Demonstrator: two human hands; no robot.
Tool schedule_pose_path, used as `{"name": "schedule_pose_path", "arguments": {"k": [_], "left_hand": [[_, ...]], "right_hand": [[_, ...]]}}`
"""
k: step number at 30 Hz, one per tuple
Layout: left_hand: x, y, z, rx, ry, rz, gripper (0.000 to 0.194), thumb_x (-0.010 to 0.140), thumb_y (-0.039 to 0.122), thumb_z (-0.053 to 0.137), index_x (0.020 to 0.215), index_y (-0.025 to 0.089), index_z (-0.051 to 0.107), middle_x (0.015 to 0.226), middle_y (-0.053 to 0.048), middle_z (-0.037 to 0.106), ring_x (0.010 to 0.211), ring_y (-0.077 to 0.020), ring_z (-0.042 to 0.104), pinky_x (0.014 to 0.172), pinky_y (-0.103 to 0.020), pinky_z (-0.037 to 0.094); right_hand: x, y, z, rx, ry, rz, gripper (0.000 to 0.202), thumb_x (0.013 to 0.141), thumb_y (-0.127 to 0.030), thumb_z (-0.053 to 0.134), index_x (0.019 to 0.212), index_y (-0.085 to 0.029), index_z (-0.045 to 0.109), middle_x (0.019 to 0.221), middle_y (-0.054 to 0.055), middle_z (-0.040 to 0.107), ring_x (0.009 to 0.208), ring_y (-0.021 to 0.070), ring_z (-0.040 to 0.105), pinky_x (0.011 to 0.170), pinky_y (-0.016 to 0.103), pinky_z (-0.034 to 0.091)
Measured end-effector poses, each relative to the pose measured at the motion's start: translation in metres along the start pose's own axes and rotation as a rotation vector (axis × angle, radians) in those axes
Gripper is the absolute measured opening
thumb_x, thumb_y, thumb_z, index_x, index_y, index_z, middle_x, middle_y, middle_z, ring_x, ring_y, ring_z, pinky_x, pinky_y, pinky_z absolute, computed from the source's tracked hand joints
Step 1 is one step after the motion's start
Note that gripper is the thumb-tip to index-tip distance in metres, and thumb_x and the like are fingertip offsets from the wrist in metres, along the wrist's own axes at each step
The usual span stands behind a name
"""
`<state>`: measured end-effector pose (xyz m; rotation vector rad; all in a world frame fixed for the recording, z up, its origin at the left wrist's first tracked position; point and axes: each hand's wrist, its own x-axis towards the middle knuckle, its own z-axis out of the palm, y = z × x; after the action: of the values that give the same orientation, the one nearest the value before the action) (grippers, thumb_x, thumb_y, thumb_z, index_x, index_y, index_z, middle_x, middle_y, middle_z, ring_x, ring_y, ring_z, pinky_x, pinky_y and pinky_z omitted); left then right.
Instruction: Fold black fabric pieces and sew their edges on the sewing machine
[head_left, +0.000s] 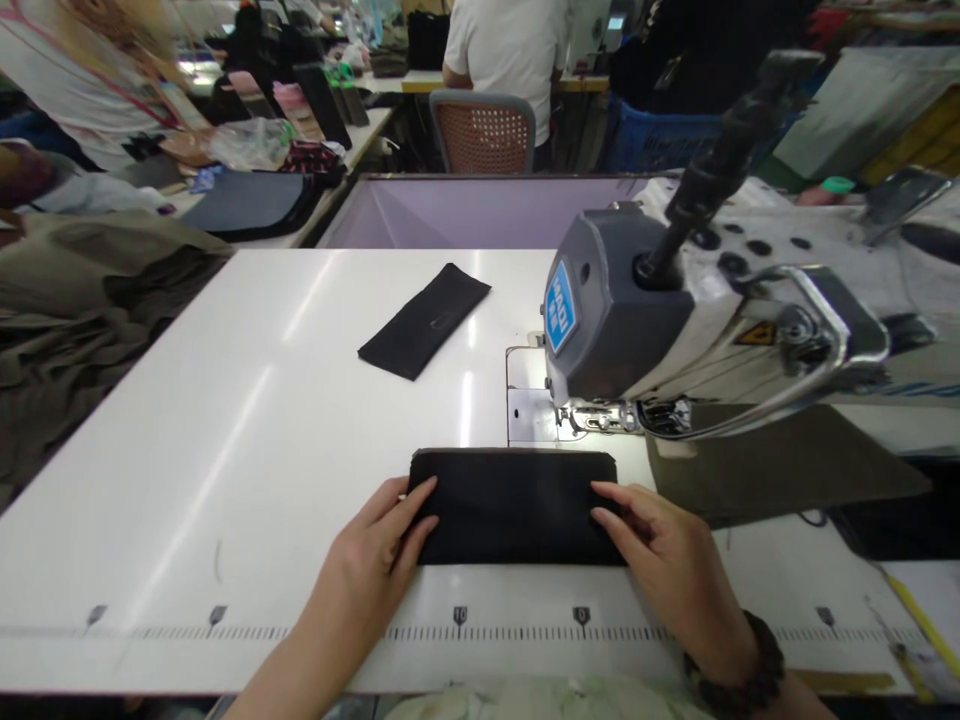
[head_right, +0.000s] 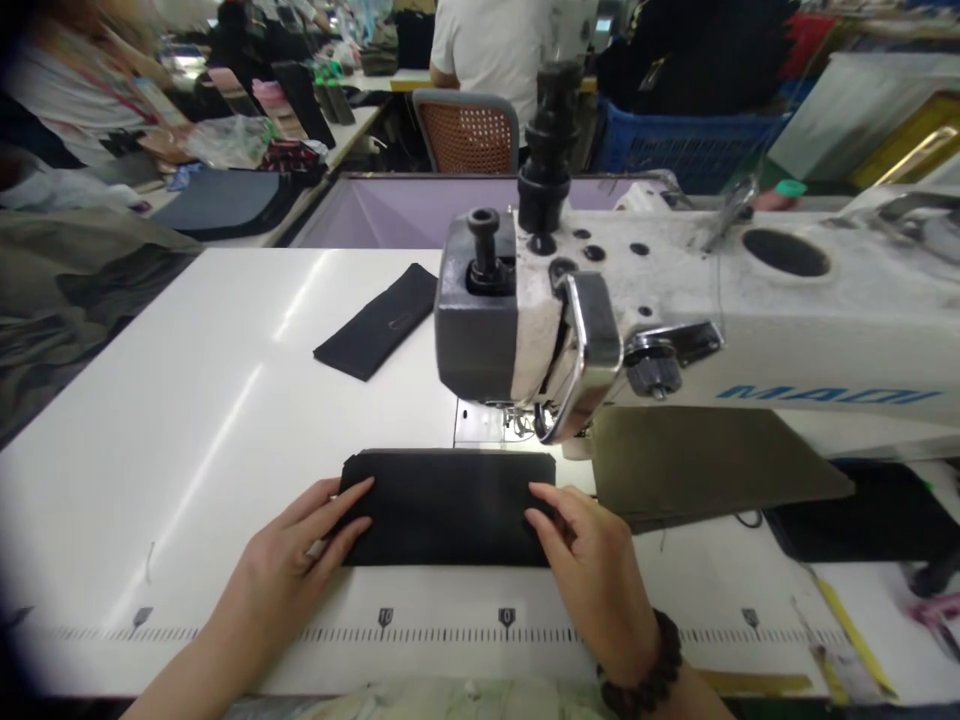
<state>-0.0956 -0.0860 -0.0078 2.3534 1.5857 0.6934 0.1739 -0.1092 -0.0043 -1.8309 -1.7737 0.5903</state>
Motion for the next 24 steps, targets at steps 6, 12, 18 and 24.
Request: {"name": "schedule_pose_path", "arguments": {"k": [6, 12, 18, 24], "left_hand": [[0.0018, -0.0015, 0.0012, 0.001, 0.002, 0.019, 0.03, 0.086, 0.031, 0.039, 0.105, 0.016, 0.058, 0.095, -0.006, 0.058, 0.079, -0.0151, 0.061, 0.07, -0.022, 0.052], [0.0012, -0.0011, 0.0005, -0.003, -0.008, -0.021, 0.032, 0.086, 0.036, 0.038, 0.106, 0.02, 0.058, 0.097, -0.005, 0.059, 0.082, -0.0163, 0.061, 0.072, -0.024, 0.052], [0.0011, -0.0006, 0.0004, -0.015, -0.02, -0.078, 0.033, 0.085, 0.038, 0.04, 0.106, 0.021, 0.058, 0.098, -0.005, 0.058, 0.083, -0.017, 0.061, 0.075, -0.026, 0.052], [0.001, 0.0012, 0.0027, -0.021, 0.005, -0.058, 0.029, 0.085, 0.028, 0.04, 0.106, 0.018, 0.057, 0.096, -0.007, 0.057, 0.082, -0.0158, 0.06, 0.075, -0.025, 0.052]], "right_hand": [[0.0009, -0.0006, 0.0007, 0.033, -0.017, 0.021, 0.024, 0.079, -0.031, 0.047, 0.09, -0.017, 0.063, 0.067, 0.002, 0.061, 0.053, 0.0125, 0.053, 0.05, 0.023, 0.043], [0.0007, -0.0003, 0.0008, 0.034, -0.034, 0.032, 0.025, 0.08, -0.031, 0.047, 0.092, -0.016, 0.063, 0.068, 0.002, 0.061, 0.055, 0.0131, 0.053, 0.052, 0.024, 0.044], [0.0004, 0.001, 0.0024, 0.032, 0.005, 0.002, 0.025, 0.08, -0.031, 0.046, 0.091, -0.017, 0.063, 0.065, 0.001, 0.06, 0.052, 0.0121, 0.053, 0.05, 0.023, 0.044], [0.0016, 0.0007, 0.002, 0.003, 0.037, -0.023, 0.027, 0.079, -0.035, 0.046, 0.09, -0.019, 0.064, 0.061, 0.0, 0.06, 0.045, 0.0112, 0.05, 0.045, 0.022, 0.043]]}}
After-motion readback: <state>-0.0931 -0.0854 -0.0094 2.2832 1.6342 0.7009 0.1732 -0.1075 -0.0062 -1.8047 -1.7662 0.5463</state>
